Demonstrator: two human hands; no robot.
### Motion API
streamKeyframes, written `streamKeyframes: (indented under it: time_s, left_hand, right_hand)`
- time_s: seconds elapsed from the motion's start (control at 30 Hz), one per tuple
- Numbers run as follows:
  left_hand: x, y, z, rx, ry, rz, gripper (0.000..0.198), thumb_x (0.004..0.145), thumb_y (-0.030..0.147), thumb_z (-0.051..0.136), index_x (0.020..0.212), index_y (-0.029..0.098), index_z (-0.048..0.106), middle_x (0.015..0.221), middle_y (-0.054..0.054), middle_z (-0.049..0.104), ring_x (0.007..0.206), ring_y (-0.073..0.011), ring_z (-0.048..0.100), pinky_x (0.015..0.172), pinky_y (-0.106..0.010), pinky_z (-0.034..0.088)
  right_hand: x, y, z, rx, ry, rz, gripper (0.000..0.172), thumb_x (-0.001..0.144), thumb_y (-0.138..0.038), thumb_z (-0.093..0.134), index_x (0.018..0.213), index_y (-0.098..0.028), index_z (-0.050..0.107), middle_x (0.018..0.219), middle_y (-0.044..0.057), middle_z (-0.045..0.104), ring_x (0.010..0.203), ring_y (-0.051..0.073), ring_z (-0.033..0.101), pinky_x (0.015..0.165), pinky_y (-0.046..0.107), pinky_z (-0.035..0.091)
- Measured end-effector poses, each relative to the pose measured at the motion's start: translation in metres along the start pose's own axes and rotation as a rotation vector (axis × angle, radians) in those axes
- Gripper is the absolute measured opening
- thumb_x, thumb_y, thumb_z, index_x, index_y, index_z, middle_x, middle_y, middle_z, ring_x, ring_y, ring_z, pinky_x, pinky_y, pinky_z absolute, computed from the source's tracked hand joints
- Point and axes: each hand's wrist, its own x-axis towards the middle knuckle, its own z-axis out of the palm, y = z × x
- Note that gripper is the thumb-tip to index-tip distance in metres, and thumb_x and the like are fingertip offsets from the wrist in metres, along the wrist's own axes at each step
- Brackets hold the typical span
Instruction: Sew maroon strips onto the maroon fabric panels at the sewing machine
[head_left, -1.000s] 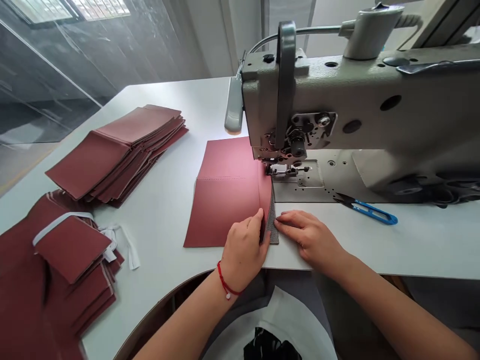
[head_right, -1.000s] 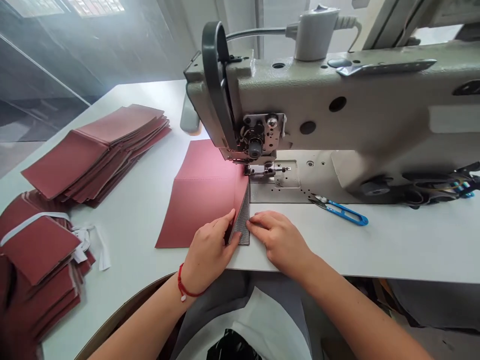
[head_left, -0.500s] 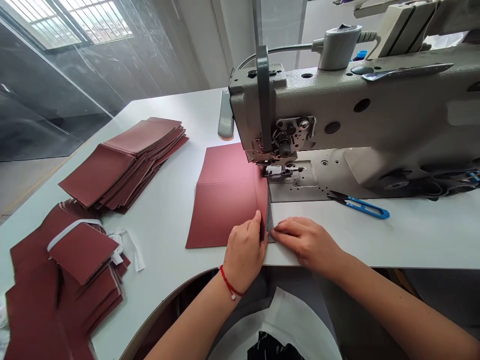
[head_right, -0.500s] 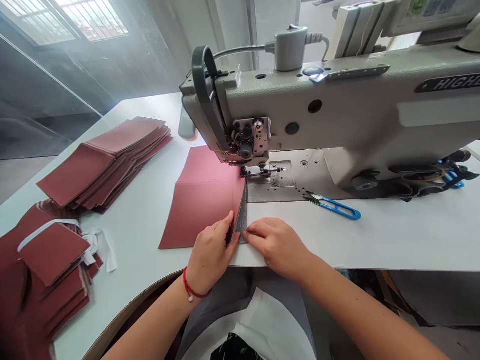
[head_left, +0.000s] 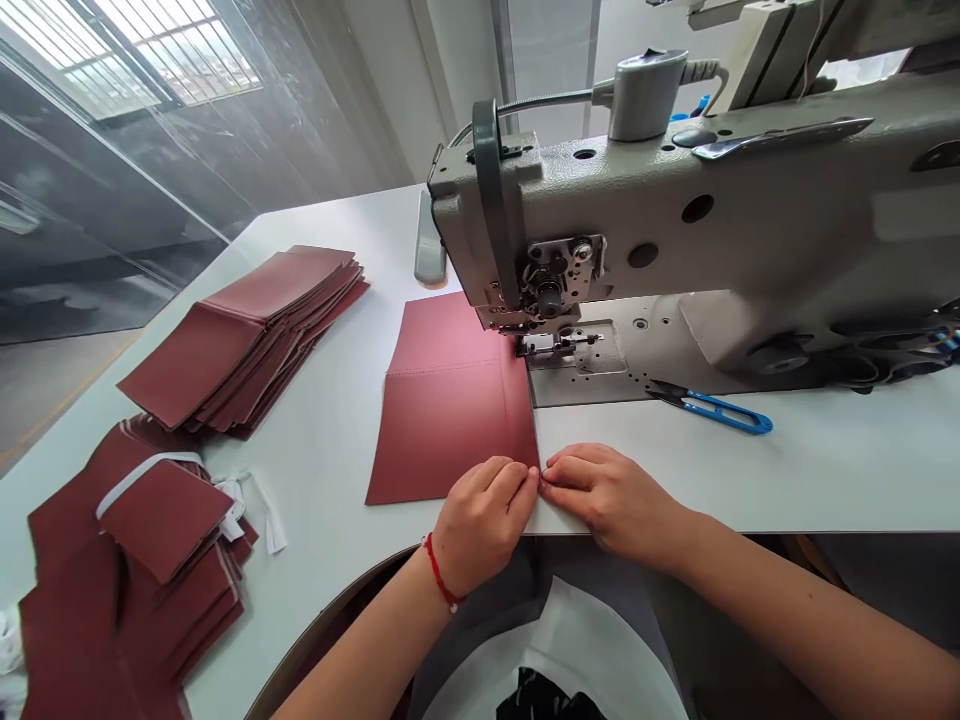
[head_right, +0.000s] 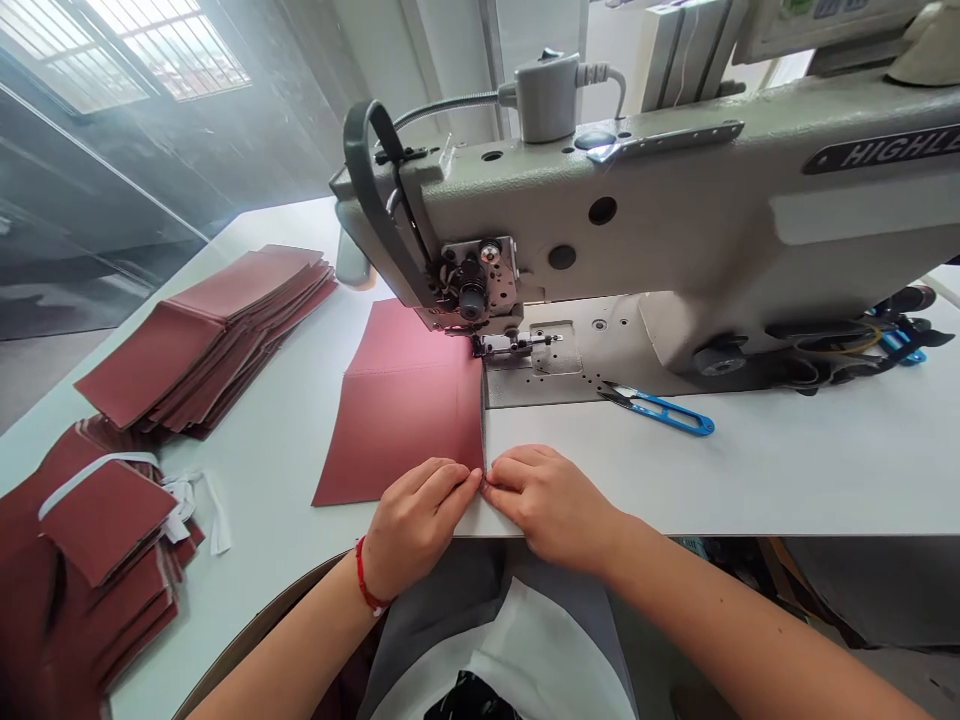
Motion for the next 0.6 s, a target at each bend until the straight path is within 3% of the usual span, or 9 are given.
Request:
streamKeyframes:
  time_s: [0.23, 0.43, 0.6]
  left_hand:
    - [0.003, 0.0, -0.001, -0.052, 0.043, -0.026, 0.009, 0.087, 0.004, 0.056, 0.091, 0.011, 0.062, 0.077, -0.005, 0.062, 0.07, -0.0164, 0.051, 0.062, -0.029, 0.047]
    - [0.01, 0.001, -0.009, 0.069, -0.025, 0.102, 0.013, 0.087, 0.004, 0.051, 0.089, 0.008, 0.064, 0.068, -0.005, 0.057, 0.064, -0.017, 0.051, 0.055, -0.03, 0.045]
    - [0.006, 0.001, -0.01, 0.057, -0.101, 0.15, 0.016, 0.085, 0.005, 0.051, 0.094, 0.005, 0.065, 0.075, -0.008, 0.061, 0.07, -0.0198, 0.056, 0.058, -0.033, 0.049]
  right_hand:
    - [-0.002, 0.002, -0.001, 0.008, -0.038, 0.009, 0.033, 0.089, -0.007, 0.045, 0.114, -0.015, 0.064, 0.101, 0.01, 0.064, 0.102, 0.023, 0.057, 0.093, 0.039, 0.047]
    - [-0.002, 0.008, -0.012, 0.175, -0.04, 0.058, 0.034, 0.088, -0.006, 0.045, 0.112, -0.017, 0.066, 0.111, 0.009, 0.066, 0.097, 0.019, 0.06, 0.086, 0.033, 0.052]
    - [0.002, 0.007, -0.01, 0.086, 0.011, -0.011, 0.031, 0.099, -0.017, 0.043, 0.124, -0.013, 0.06, 0.126, 0.011, 0.061, 0.116, 0.024, 0.055, 0.101, 0.04, 0.048]
